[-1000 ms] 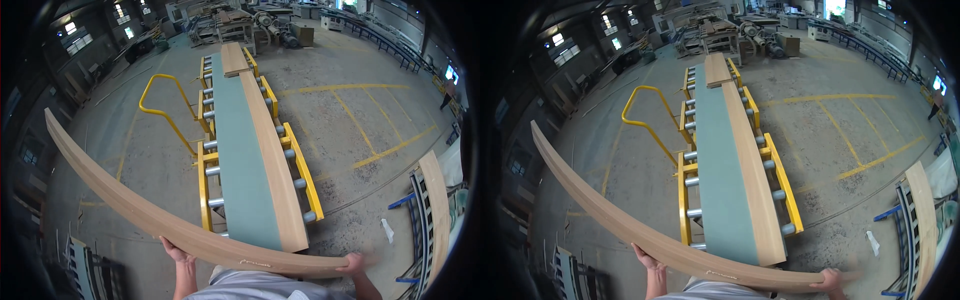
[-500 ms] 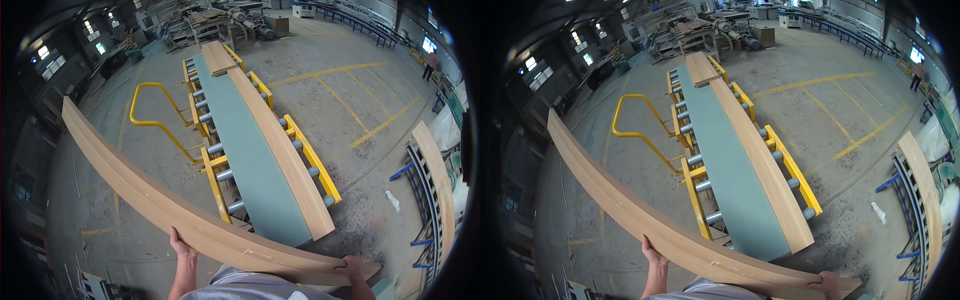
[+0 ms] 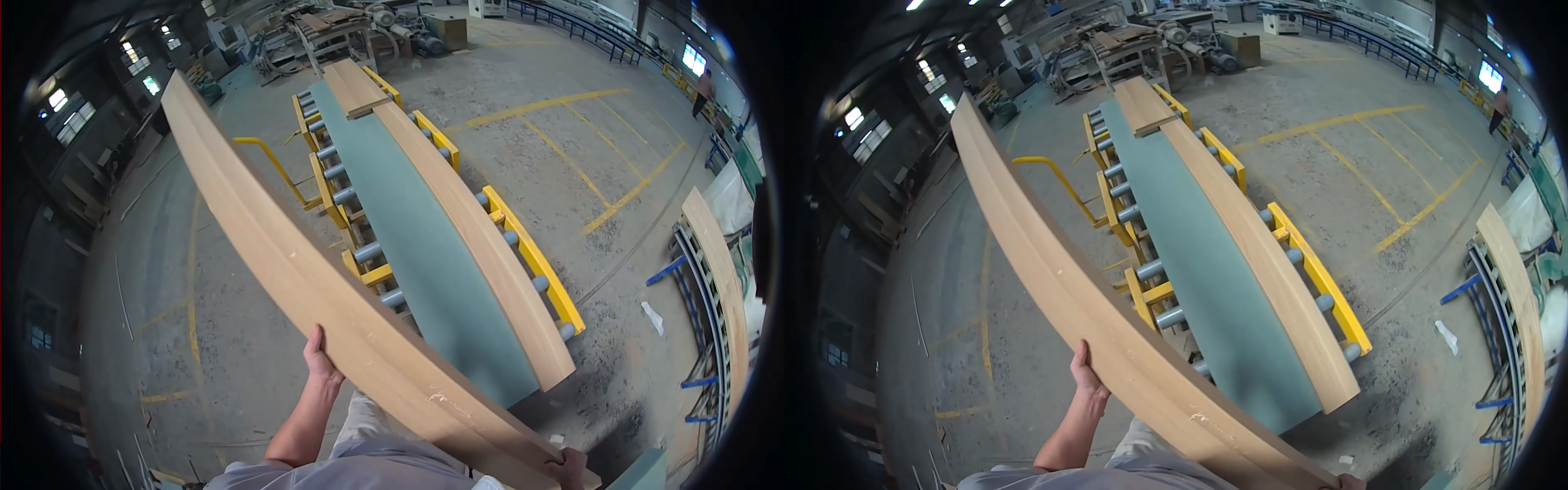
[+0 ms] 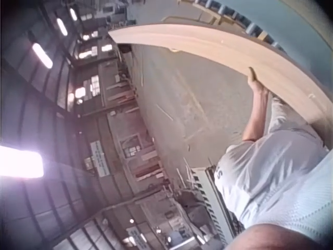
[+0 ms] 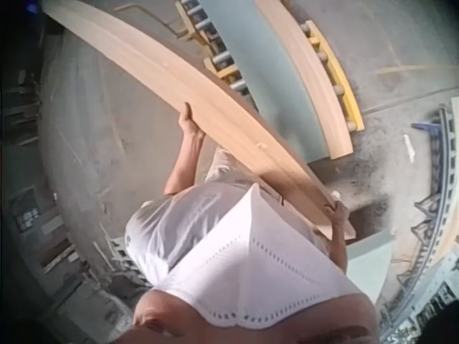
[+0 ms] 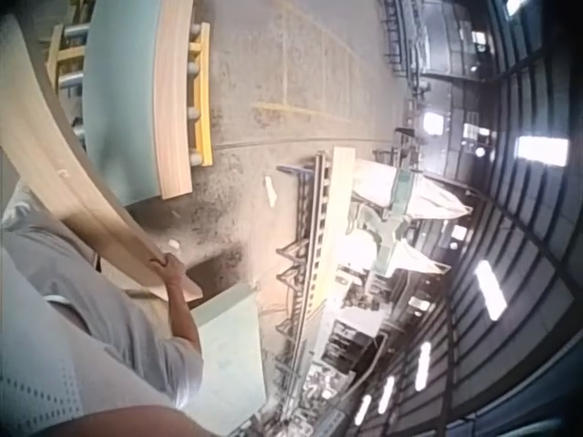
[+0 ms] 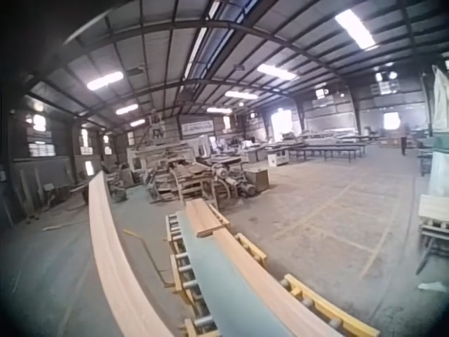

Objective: Picking up, inspecting, and transporting wood panels to a roller cart in a furniture factory.

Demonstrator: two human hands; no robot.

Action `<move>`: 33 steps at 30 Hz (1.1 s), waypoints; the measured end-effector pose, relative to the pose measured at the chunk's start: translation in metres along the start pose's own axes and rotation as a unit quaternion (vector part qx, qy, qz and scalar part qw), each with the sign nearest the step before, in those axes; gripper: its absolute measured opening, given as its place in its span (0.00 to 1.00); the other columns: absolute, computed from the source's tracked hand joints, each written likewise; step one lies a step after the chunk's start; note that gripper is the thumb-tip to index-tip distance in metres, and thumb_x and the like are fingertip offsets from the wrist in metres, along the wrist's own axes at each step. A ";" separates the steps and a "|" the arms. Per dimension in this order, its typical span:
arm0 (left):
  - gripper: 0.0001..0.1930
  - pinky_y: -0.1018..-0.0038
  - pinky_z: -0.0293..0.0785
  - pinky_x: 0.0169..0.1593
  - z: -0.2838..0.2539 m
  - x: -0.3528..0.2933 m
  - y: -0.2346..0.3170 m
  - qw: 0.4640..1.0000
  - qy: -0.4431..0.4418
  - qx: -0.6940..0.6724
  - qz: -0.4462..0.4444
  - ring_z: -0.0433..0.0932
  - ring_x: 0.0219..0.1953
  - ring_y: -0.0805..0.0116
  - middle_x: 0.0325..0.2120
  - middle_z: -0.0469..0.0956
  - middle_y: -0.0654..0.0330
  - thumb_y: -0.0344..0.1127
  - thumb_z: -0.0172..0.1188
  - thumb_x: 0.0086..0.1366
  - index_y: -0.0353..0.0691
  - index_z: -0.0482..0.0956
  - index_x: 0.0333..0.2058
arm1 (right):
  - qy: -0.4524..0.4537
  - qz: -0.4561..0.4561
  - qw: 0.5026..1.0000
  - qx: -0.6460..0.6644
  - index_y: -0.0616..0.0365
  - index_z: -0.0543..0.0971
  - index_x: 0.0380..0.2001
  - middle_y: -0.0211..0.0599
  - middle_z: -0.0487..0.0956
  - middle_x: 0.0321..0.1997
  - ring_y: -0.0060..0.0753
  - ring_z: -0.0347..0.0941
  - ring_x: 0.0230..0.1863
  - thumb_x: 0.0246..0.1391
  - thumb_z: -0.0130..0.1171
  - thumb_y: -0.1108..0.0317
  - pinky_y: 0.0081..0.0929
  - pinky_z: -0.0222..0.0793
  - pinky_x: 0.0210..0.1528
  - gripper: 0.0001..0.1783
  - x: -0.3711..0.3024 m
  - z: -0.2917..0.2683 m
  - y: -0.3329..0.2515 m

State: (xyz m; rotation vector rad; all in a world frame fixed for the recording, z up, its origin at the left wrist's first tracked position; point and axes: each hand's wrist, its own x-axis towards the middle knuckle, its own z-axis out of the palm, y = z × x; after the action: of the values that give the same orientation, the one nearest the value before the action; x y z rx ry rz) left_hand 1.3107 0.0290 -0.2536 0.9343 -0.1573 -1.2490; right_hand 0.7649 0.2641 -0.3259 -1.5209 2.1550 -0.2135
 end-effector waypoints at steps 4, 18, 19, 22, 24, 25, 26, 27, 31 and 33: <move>0.28 0.58 0.66 0.56 -0.022 0.063 0.032 0.997 -0.027 -0.023 -0.066 0.71 0.51 0.53 0.49 0.72 0.52 0.51 0.49 0.61 0.37 0.65 0.54 | 0.030 0.056 0.998 -0.005 0.62 0.77 0.16 0.49 0.74 0.17 0.50 0.75 0.23 0.15 0.64 0.47 0.37 0.70 0.27 0.27 -0.043 0.034 -0.063; 0.29 0.56 0.63 0.58 -0.097 0.175 0.105 0.955 -0.129 0.047 -0.264 0.68 0.53 0.50 0.51 0.69 0.47 0.44 0.55 0.58 0.35 0.61 0.55 | -0.161 0.202 0.954 -0.150 0.54 0.76 0.39 0.48 0.78 0.34 0.49 0.75 0.34 0.46 0.50 0.33 0.43 0.70 0.35 0.34 -0.190 0.152 -0.206; 0.29 0.56 0.62 0.58 -0.101 0.176 0.107 0.952 -0.129 0.060 -0.270 0.68 0.54 0.50 0.51 0.69 0.47 0.43 0.56 0.57 0.35 0.61 0.55 | -0.160 0.208 0.954 -0.143 0.54 0.76 0.39 0.48 0.78 0.34 0.49 0.75 0.34 0.46 0.50 0.33 0.43 0.70 0.35 0.34 -0.200 0.157 -0.209; 0.28 0.58 0.62 0.59 -0.106 0.178 0.113 0.944 -0.138 0.090 -0.284 0.68 0.53 0.52 0.50 0.70 0.48 0.41 0.57 0.57 0.34 0.63 0.54 | -0.184 0.150 0.956 -0.175 0.55 0.74 0.41 0.47 0.77 0.35 0.42 0.75 0.32 0.50 0.52 0.40 0.36 0.71 0.33 0.28 -0.200 0.156 -0.238; 0.27 0.59 0.62 0.59 -0.116 0.189 0.104 0.940 -0.140 0.099 -0.294 0.68 0.53 0.53 0.49 0.71 0.49 0.41 0.57 0.57 0.34 0.64 0.53 | 0.052 0.098 0.993 -0.034 0.57 0.77 0.13 0.48 0.72 0.14 0.54 0.71 0.19 0.29 0.57 0.36 0.43 0.68 0.23 0.30 -0.206 0.192 -0.215; 0.27 0.61 0.63 0.58 -0.123 0.192 0.105 0.937 -0.132 0.109 -0.304 0.69 0.52 0.54 0.48 0.71 0.50 0.40 0.57 0.57 0.34 0.65 0.53 | -0.013 0.129 0.988 -0.083 0.57 0.77 0.14 0.47 0.73 0.15 0.53 0.72 0.20 0.32 0.57 0.38 0.43 0.68 0.24 0.29 -0.207 0.198 -0.214; 0.27 0.61 0.63 0.58 -0.130 0.198 0.107 0.935 -0.128 0.120 -0.307 0.69 0.52 0.54 0.48 0.71 0.50 0.40 0.57 0.57 0.34 0.65 0.53 | -0.008 0.152 0.984 -0.090 0.57 0.77 0.14 0.47 0.73 0.15 0.52 0.72 0.21 0.32 0.58 0.38 0.43 0.68 0.25 0.29 -0.204 0.208 -0.216; 0.26 0.61 0.63 0.58 -0.126 0.203 0.106 0.936 -0.127 0.123 -0.303 0.69 0.52 0.55 0.48 0.72 0.51 0.40 0.56 0.57 0.34 0.65 0.52 | -0.001 0.179 0.979 -0.100 0.57 0.77 0.14 0.47 0.73 0.15 0.52 0.73 0.21 0.31 0.58 0.39 0.43 0.67 0.25 0.28 -0.191 0.195 -0.242; 0.24 0.62 0.64 0.57 -0.122 0.244 0.109 0.937 -0.108 0.137 -0.303 0.70 0.51 0.56 0.47 0.73 0.52 0.39 0.56 0.57 0.34 0.67 0.51 | -0.003 0.206 0.977 -0.061 0.58 0.75 0.09 0.47 0.72 0.13 0.52 0.72 0.20 0.32 0.57 0.40 0.42 0.67 0.24 0.28 -0.172 0.196 -0.281; 0.24 0.62 0.64 0.57 -0.114 0.278 0.108 0.936 -0.108 0.125 -0.309 0.70 0.51 0.56 0.47 0.73 0.52 0.39 0.57 0.57 0.34 0.67 0.50 | 0.002 0.201 0.978 -0.061 0.58 0.74 0.08 0.47 0.71 0.12 0.52 0.71 0.19 0.32 0.57 0.42 0.42 0.66 0.23 0.27 -0.145 0.193 -0.300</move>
State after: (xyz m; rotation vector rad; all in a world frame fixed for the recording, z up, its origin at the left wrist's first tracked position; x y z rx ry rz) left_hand 1.5550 -0.1492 -0.3571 1.1073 -0.2073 -1.9534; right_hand 1.1463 0.3161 -0.3310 -1.1077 2.4594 0.0549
